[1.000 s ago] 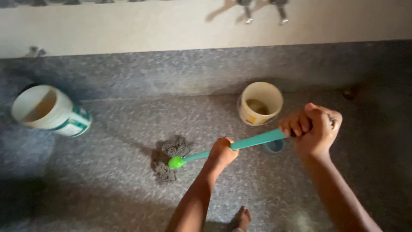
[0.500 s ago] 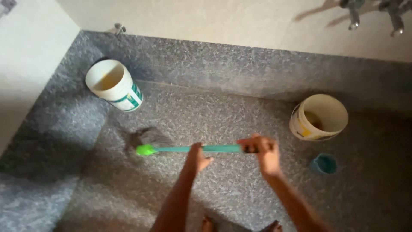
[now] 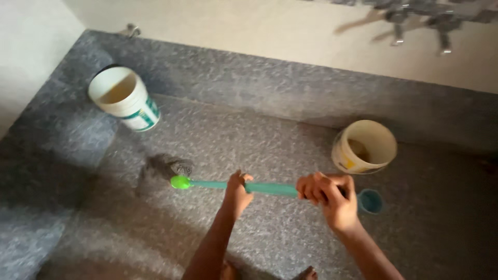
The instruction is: The person mops a floor using a mop, moving it across the surface while several buckets are placed around the room.
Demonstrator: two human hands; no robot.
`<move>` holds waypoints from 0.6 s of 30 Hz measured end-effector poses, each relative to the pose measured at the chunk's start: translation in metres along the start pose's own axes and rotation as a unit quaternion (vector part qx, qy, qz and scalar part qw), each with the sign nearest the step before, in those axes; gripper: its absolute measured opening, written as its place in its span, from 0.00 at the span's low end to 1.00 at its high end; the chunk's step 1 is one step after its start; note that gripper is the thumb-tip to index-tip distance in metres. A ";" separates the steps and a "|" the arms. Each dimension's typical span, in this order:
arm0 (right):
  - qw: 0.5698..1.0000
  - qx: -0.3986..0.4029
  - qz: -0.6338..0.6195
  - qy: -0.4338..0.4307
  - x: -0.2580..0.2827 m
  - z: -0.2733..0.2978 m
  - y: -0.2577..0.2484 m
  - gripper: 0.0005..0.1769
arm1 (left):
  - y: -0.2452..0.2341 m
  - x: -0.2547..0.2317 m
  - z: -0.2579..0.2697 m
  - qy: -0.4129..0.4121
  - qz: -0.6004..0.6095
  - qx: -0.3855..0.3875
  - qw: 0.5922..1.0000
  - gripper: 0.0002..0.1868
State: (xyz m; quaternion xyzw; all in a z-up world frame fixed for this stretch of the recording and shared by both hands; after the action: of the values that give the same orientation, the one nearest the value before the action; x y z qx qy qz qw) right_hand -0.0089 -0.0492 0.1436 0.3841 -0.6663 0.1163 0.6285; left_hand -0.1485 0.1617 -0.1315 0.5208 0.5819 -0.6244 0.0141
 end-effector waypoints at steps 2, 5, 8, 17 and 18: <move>0.998 -0.008 -0.057 -0.015 0.029 0.006 -0.029 0.26 | 0.020 -0.051 0.001 0.067 0.016 -0.040 0.997 0.26; 0.916 -0.021 0.289 -0.278 0.080 0.011 -0.071 0.18 | 0.039 -0.137 0.002 0.053 0.038 0.041 0.997 0.20; 0.988 -0.107 0.033 -0.106 0.130 0.017 -0.125 0.28 | 0.061 -0.225 0.014 0.075 0.089 0.106 0.988 0.30; 0.959 -0.242 0.076 -0.123 0.182 0.018 -0.208 0.24 | 0.133 -0.329 0.032 0.134 0.119 0.192 0.965 0.18; 0.960 -0.243 0.061 -0.129 0.178 0.019 -0.212 0.22 | 0.137 -0.323 0.032 0.118 0.090 0.220 0.964 0.17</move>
State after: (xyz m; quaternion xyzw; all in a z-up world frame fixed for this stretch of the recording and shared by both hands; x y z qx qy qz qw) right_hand 0.1315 -0.2699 0.2356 0.1905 -0.7719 -0.0613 0.6034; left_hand 0.0642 -0.0966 -0.0204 0.6313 0.3787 -0.6673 -0.1131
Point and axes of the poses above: each hand's wrist, its own z-axis away from the middle knuckle, its own y-axis out of the palm, x = y × z, the point moved 1 cm from there along -z, towards the middle knuckle, and after that the axes turned 10 degrees about -x, right-handed, at the moved point
